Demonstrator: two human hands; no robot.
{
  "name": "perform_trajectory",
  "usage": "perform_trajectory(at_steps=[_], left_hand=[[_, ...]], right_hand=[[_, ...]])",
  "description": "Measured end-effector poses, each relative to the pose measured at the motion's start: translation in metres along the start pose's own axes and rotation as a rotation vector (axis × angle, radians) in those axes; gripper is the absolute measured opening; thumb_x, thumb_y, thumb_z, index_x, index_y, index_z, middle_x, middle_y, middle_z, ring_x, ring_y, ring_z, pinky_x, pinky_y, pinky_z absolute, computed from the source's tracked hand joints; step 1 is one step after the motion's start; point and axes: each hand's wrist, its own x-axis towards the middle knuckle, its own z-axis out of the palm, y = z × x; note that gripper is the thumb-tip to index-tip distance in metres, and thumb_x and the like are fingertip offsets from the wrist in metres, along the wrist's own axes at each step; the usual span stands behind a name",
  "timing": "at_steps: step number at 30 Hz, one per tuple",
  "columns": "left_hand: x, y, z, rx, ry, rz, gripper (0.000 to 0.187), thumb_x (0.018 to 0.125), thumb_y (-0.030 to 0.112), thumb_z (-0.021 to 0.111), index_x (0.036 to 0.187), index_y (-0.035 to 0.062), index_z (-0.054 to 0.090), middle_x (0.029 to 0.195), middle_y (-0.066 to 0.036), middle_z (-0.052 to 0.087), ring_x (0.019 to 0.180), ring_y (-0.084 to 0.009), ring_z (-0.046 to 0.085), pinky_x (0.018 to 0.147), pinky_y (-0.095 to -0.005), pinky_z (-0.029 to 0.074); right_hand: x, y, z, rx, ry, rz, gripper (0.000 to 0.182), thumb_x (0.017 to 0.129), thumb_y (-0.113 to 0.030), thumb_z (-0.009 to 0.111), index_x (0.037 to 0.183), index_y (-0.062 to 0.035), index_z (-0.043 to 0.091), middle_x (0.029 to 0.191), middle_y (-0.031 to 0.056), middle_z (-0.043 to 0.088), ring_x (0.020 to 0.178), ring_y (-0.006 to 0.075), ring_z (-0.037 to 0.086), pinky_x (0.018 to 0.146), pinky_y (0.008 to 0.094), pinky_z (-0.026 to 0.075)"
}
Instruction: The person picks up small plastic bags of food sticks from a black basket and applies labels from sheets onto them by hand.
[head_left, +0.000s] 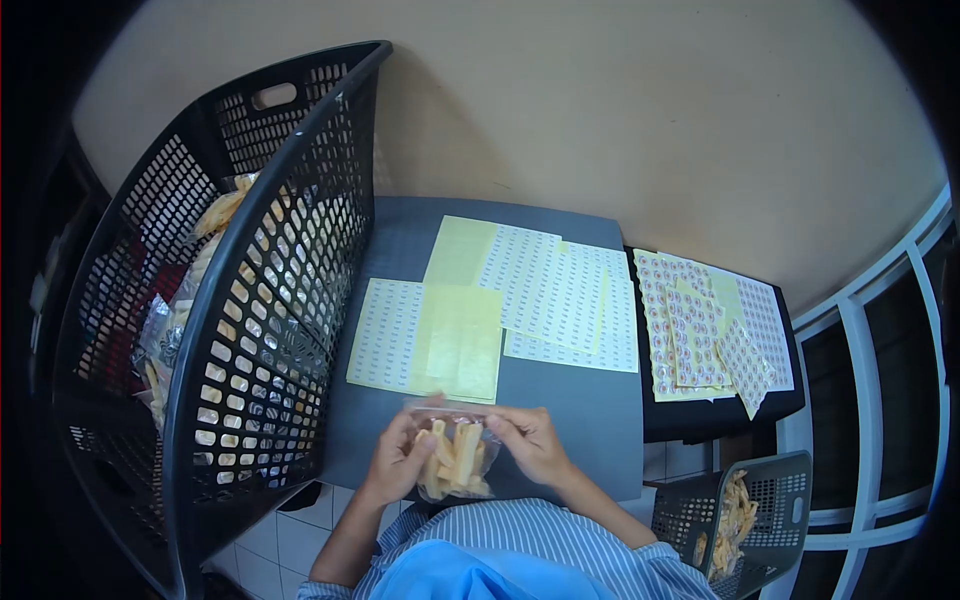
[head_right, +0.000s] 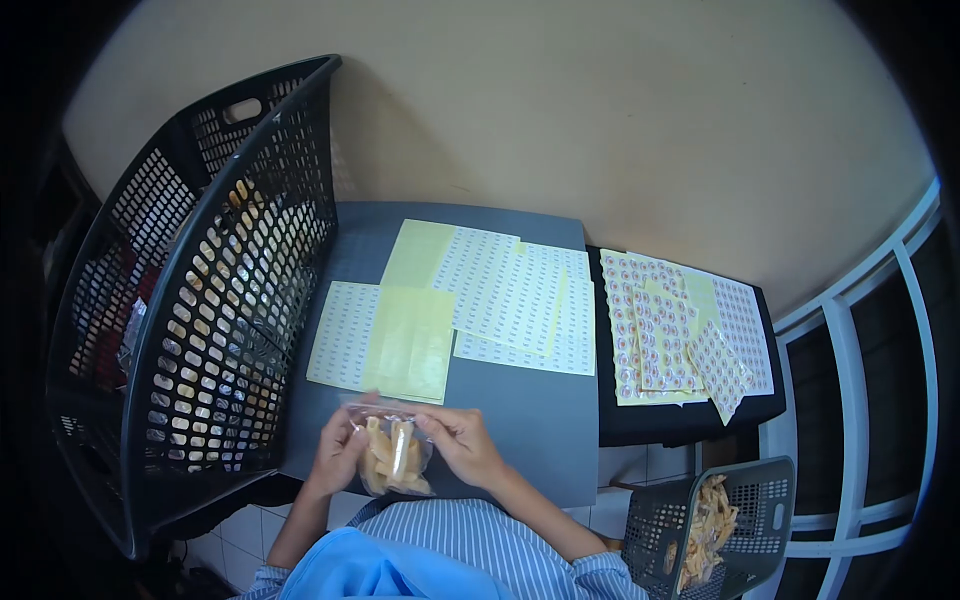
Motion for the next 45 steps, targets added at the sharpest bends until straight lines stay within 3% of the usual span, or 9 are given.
perform_trajectory(at_steps=[4, 10, 13, 20, 23, 26, 28, 36, 45], left_hand=[[-0.004, -0.016, -0.009, -0.042, 0.122, -0.028, 0.021, 0.086, 0.011, 0.047, 0.102, -0.0019, 0.047, 0.091, -0.009, 0.057, 0.086, -0.0127, 0.054, 0.078, -0.0245, 0.042], [-0.01, -0.004, -0.043, -0.187, 0.353, -0.126, 0.017, 0.086, 0.011, 0.042, 0.098, 0.0007, 0.048, 0.083, -0.006, 0.054, 0.077, -0.0109, 0.053, 0.072, -0.0217, 0.042], [-0.001, -0.012, -0.052, 0.047, 0.33, -0.17, 0.02, 0.086, 0.011, 0.046, 0.102, 0.0003, 0.046, 0.085, -0.007, 0.054, 0.077, -0.0108, 0.053, 0.069, -0.0222, 0.043], [0.02, -0.015, -0.018, 0.261, 0.166, -0.309, 0.04, 0.085, 0.013, 0.05, 0.119, -0.0004, 0.033, 0.1, -0.011, 0.048, 0.089, -0.0127, 0.045, 0.078, -0.0236, 0.038], [0.026, -0.025, -0.004, 0.559, 0.105, -0.067, 0.055, 0.081, 0.014, 0.054, 0.124, -0.0029, 0.026, 0.117, -0.018, 0.038, 0.107, -0.0213, 0.038, 0.091, -0.0319, 0.032], [0.046, -0.013, -0.018, 0.911, 0.263, 0.081, 0.07, 0.077, 0.021, 0.06, 0.126, -0.0073, 0.02, 0.123, -0.026, 0.03, 0.116, -0.0353, 0.029, 0.098, -0.0424, 0.022], [0.052, -0.018, -0.043, 1.034, 0.451, 0.139, 0.076, 0.076, 0.025, 0.061, 0.127, -0.0081, 0.016, 0.127, -0.027, 0.028, 0.118, -0.0385, 0.027, 0.1, -0.0455, 0.018], [0.054, -0.036, -0.041, 1.283, 0.428, -0.109, 0.09, 0.072, 0.034, 0.065, 0.131, -0.0074, 0.011, 0.129, -0.026, 0.027, 0.121, -0.0364, 0.024, 0.101, -0.0445, 0.018], [0.057, -0.027, -0.043, 1.274, 0.439, -0.208, 0.098, 0.063, 0.033, 0.073, 0.132, -0.0035, 0.013, 0.125, -0.023, 0.032, 0.117, -0.0352, 0.028, 0.099, -0.0454, 0.021]], right_hand=[[0.006, 0.008, -0.001, 0.033, -0.097, -0.178, 0.027, 0.086, -0.015, 0.048, 0.107, 0.0004, 0.057, 0.103, 0.0133, 0.06, 0.091, 0.0197, 0.058, 0.081, 0.0287, 0.044], [0.058, 0.025, 0.0, -0.618, 0.178, -0.155, 0.041, 0.079, -0.022, 0.058, 0.112, 0.0011, 0.05, 0.117, 0.0168, 0.049, 0.108, 0.0288, 0.048, 0.089, 0.0372, 0.039], [0.1, 0.045, 0.008, -1.006, 0.288, -0.357, 0.054, 0.078, -0.031, 0.06, 0.119, -0.0008, 0.043, 0.125, 0.0152, 0.042, 0.115, 0.0294, 0.041, 0.096, 0.0431, 0.031], [0.143, 0.07, -0.007, -1.302, 0.259, -0.179, 0.067, 0.075, -0.04, 0.06, 0.126, -0.0035, 0.036, 0.127, 0.0144, 0.04, 0.119, 0.0271, 0.037, 0.101, 0.0511, 0.015], [0.144, 0.054, -0.009, -1.216, 0.144, -0.063, 0.066, 0.073, -0.035, 0.063, 0.125, -0.0052, 0.036, 0.124, 0.0123, 0.043, 0.114, 0.0251, 0.04, 0.101, 0.0516, 0.014], [0.148, 0.05, -0.017, -1.16, 0.253, -0.226, 0.055, 0.071, -0.023, 0.066, 0.119, -0.0055, 0.044, 0.112, 0.0119, 0.051, 0.104, 0.0257, 0.048, 0.098, 0.0468, 0.026], [0.153, 0.038, -0.028, -0.701, 0.322, -0.27, 0.043, 0.069, -0.012, 0.066, 0.109, -0.0029, 0.052, 0.097, 0.0147, 0.057, 0.092, 0.0282, 0.054, 0.087, 0.0385, 0.039], [0.155, -0.002, -0.112, -0.101, 0.739, -0.286, 0.022, 0.076, -0.006, 0.062, 0.096, 0.0008, 0.054, 0.089, 0.0082, 0.06, 0.08, 0.0108, 0.056, 0.07, 0.0232, 0.046], [0.137, -0.013, -0.131, 0.354, 0.37, -0.384, 0.026, 0.083, -0.011, 0.056, 0.105, -0.0032, 0.046, 0.096, 0.0078, 0.057, 0.086, 0.0129, 0.057, 0.077, 0.0264, 0.047]])
